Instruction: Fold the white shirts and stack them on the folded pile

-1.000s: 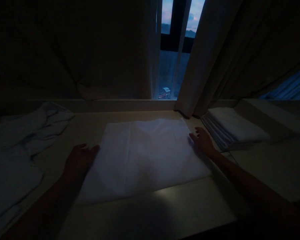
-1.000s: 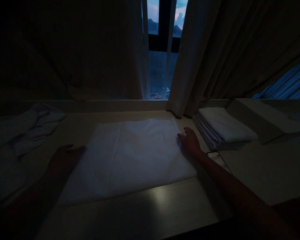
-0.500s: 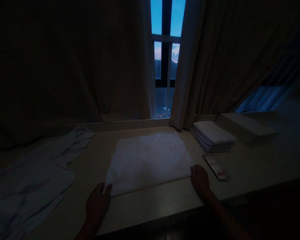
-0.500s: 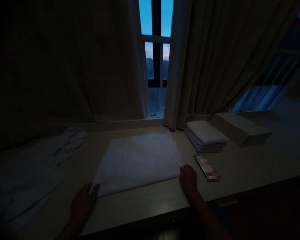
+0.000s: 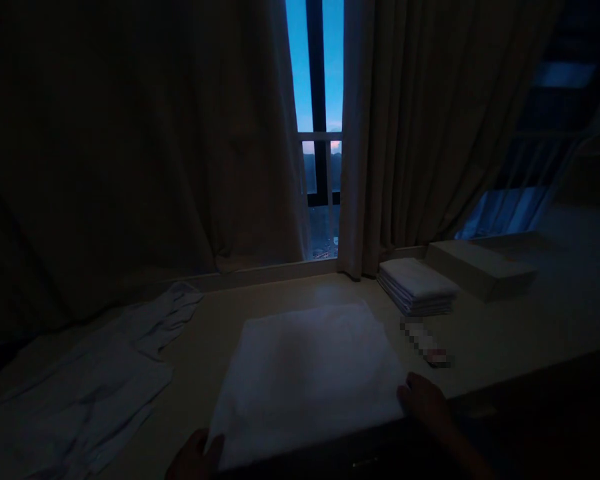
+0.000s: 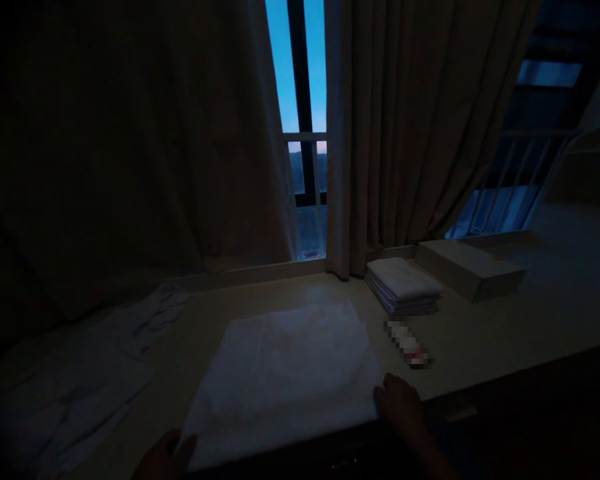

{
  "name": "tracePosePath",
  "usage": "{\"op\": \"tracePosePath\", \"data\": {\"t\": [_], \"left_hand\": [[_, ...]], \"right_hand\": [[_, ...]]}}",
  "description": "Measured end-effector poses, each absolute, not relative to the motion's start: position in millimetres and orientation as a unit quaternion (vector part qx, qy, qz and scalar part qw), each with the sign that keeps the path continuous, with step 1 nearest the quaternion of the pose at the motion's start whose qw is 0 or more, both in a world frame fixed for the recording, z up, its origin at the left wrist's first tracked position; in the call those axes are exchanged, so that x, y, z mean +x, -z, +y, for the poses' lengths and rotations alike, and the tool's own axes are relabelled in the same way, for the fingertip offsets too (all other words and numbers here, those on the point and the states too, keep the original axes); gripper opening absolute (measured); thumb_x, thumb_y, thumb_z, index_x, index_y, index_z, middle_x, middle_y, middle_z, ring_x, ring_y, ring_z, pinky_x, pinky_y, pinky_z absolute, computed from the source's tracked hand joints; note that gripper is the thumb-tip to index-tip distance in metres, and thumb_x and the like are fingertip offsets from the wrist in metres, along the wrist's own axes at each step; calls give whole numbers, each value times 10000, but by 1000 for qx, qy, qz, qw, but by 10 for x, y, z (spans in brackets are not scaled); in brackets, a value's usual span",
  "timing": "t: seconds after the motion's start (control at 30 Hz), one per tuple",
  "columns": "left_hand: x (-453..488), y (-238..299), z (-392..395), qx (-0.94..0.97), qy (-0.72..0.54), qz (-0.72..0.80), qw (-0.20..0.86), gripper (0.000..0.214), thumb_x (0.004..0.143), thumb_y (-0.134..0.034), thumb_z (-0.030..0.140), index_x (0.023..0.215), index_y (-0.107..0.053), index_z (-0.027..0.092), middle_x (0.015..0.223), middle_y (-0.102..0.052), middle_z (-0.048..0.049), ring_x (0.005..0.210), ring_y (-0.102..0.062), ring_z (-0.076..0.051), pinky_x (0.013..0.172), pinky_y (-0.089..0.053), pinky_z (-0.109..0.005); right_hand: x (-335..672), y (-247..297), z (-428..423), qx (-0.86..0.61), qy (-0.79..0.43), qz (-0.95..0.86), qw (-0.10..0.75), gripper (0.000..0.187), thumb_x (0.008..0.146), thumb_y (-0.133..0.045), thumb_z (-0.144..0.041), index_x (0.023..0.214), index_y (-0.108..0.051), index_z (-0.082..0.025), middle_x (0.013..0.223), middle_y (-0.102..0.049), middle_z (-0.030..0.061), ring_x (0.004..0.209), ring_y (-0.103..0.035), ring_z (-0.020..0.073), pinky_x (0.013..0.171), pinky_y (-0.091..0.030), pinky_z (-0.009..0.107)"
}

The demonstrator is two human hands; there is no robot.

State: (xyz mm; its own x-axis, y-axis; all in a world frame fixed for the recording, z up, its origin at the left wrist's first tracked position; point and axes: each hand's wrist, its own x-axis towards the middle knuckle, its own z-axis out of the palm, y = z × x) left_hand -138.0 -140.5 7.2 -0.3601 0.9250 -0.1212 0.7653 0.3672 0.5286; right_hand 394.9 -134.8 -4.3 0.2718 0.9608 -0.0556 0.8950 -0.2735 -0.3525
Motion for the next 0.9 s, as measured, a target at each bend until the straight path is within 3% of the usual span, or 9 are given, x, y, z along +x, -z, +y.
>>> {"op": "tracePosePath", "data": {"t": [0.1, 0.23, 0.47, 0.8, 0.9], "left_hand": [[-1467, -248, -1171, 502, -207, 816, 196, 520, 671, -479, 656, 930, -584, 218, 965, -704, -122, 928, -667, -317, 833, -500, -404], [-1435, -383, -616, 508, -205, 810, 210, 669, 693, -476, 695, 1101, -585, 176, 1035, -699, -139, 959, -663, -310, 864, -491, -412], [-1386, -148, 91, 547, -153, 802, 186, 783, 735, -410, 722, 1157, -601, 92, 1265, -606, -196, 1110, -598, -343, 965, -436, -446], [-1364, -340, 423, 543, -103, 799, 237, 543, 750, -465, 633, 858, -684, 148, 973, -705, -172, 886, -662, -319, 782, -486, -399], [-1422, -313, 418, 511, -148, 812, 238, 485, 720, -528, 590, 858, -686, 154, 946, -712, -150, 891, -663, -313, 772, -496, -391]], "right_hand": [[3974, -30, -1153, -800, -157, -553, 171, 248, 863, -512, -396, 942, -579, -170, 919, -671, 89, 815, -628, 203, 648, -380, 270], [3901, -204, -640, -804, -76, -542, 234, 382, 886, -514, -452, 1077, -582, -129, 1058, -660, 135, 950, -624, 217, 771, -411, 276], [3728, -320, 249, -817, -117, -533, 186, 508, 876, -503, -530, 1144, -610, -111, 1085, -674, 164, 978, -645, 239, 772, -430, 286], [4002, -65, 518, -801, -177, -542, 185, 381, 820, -514, -524, 735, -649, -178, 732, -683, 68, 670, -625, 180, 565, -363, 249], [4027, -42, 518, -791, -155, -553, 213, 372, 829, -492, -505, 726, -633, -177, 723, -673, 64, 660, -606, 175, 575, -365, 250]]}}
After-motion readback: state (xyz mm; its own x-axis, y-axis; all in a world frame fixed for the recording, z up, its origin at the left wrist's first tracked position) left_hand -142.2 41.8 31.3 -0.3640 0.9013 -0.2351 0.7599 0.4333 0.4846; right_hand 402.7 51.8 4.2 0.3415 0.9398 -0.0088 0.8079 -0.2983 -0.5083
